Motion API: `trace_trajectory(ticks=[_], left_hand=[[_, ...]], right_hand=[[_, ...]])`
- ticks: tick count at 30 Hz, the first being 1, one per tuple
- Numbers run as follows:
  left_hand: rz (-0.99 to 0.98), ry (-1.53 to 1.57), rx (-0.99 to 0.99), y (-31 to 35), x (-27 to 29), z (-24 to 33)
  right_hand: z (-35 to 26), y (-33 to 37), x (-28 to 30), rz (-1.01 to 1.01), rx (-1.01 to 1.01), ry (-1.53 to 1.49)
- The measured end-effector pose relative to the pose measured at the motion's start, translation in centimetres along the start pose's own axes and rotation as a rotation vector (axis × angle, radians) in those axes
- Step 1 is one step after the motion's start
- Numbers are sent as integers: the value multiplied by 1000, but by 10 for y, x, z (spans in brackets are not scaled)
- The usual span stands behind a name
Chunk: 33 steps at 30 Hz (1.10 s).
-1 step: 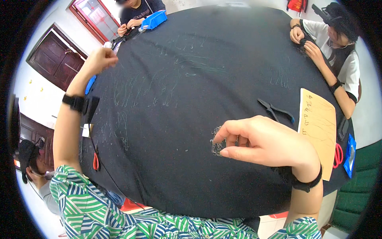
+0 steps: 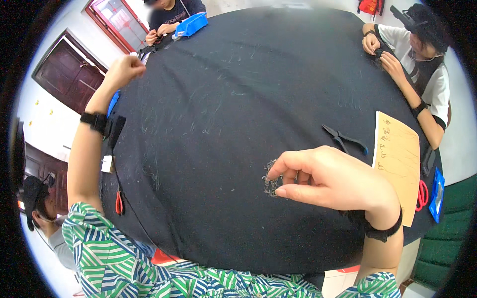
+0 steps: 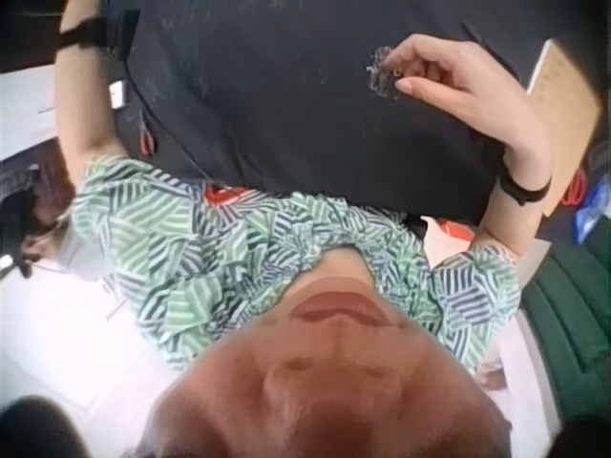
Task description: The person threads a length of thin green line through a series of small metal rings and clips by hand, occasionally using pliers to secure the components.
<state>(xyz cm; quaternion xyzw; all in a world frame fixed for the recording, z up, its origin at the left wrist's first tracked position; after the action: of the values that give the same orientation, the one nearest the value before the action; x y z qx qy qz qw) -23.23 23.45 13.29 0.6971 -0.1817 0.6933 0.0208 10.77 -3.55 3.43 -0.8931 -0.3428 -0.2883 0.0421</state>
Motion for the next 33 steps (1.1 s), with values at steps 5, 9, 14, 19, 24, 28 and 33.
trace_trajectory(ticks=[5,9,14,19,24,28,33], left_hand=[[267,-53,122,-81,-51,-50],[67,69,373,-100,-138,-81],[-64,198,420,-97,-207,-79],[-115,50,219,-79,-179,-63],[-5,-127,-57,-34,-141,8],[-162,138,-168,53,-87,137],[-355,398,-532,158,-68,247]], right_hand=[[14,-8,3,41,-23,-36],[27,-17,5,63,-54,-49],[35,-11,10,71,-129,8],[40,-7,10,46,-158,120],[94,22,51,290,-267,511],[129,63,109,375,-825,727],[163,51,139,652,-504,704]])
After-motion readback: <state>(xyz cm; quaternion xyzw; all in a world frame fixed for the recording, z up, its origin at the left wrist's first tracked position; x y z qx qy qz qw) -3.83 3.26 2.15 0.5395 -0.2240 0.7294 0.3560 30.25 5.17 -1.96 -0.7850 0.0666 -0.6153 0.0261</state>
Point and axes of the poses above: each hand's wrist, its own y-axis away from the middle knuckle, its own x-axis out of the back of the hand, z = x × y, the point moved 8 cm from there along -y, towards the middle knuckle, and after that the axes turned 2 degrees about y, right-handed, at the moved point
